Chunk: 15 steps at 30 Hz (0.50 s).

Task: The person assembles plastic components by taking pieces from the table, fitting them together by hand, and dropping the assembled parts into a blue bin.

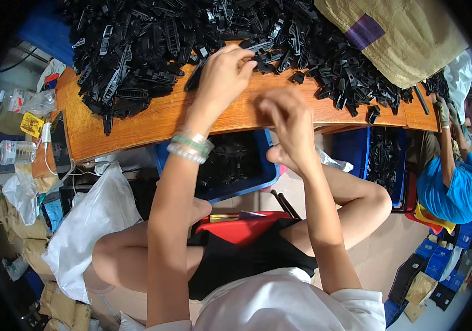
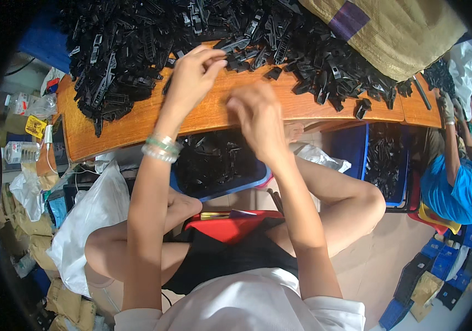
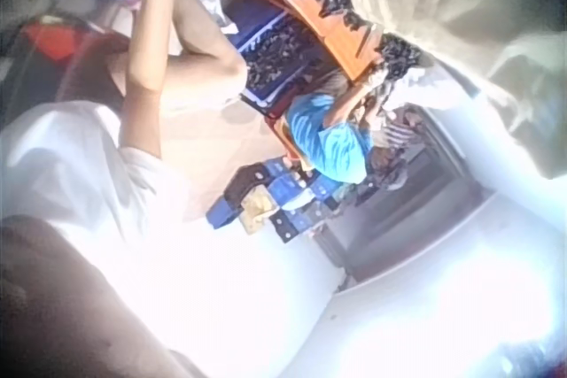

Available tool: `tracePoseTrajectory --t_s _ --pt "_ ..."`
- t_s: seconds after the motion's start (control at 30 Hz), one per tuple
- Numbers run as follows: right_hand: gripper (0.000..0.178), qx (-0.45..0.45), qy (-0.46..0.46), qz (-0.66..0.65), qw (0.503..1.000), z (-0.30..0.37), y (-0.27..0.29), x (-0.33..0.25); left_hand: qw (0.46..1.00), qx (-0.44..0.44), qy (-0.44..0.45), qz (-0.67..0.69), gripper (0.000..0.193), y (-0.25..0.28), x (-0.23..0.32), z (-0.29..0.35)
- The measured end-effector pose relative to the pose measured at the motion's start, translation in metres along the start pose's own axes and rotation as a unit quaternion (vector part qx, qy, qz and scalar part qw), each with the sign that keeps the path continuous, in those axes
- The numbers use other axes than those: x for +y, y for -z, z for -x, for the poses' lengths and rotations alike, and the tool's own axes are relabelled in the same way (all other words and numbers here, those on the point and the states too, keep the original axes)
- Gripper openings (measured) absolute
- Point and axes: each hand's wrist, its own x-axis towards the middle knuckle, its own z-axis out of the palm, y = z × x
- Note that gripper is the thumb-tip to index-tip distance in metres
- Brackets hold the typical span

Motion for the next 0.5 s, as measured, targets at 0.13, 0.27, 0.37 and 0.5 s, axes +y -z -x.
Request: tracePoseTrajectory --t_s 0.13,0.27,0.37,0.5 --pt "0.019 0.108 0.070 0.211 0.969 -0.038 -0.011 0.029 0.996 -0.018 -0.009 -0.087 0.020 -0.024 0.002 -0.023" --pt "0.022 0.078 0.087 0.245 0.962 -0.033 -0.012 0.027 0.991 -0.061 0.028 -0.112 0.018 -0.015 0.003 -0.020" --pt "0.023 0.039 0.073 0.213 0.973 -0.017 -0.008 0.014 0.988 -0.048 0.006 -0.148 0.017 -0.001 0.003 -0.004" --pt "0.021 0.047 0.007 0.128 0.991 0.009 0.008 0.015 0.981 -0.103 -0.010 -0.162 0.013 0.024 0.021 0.026"
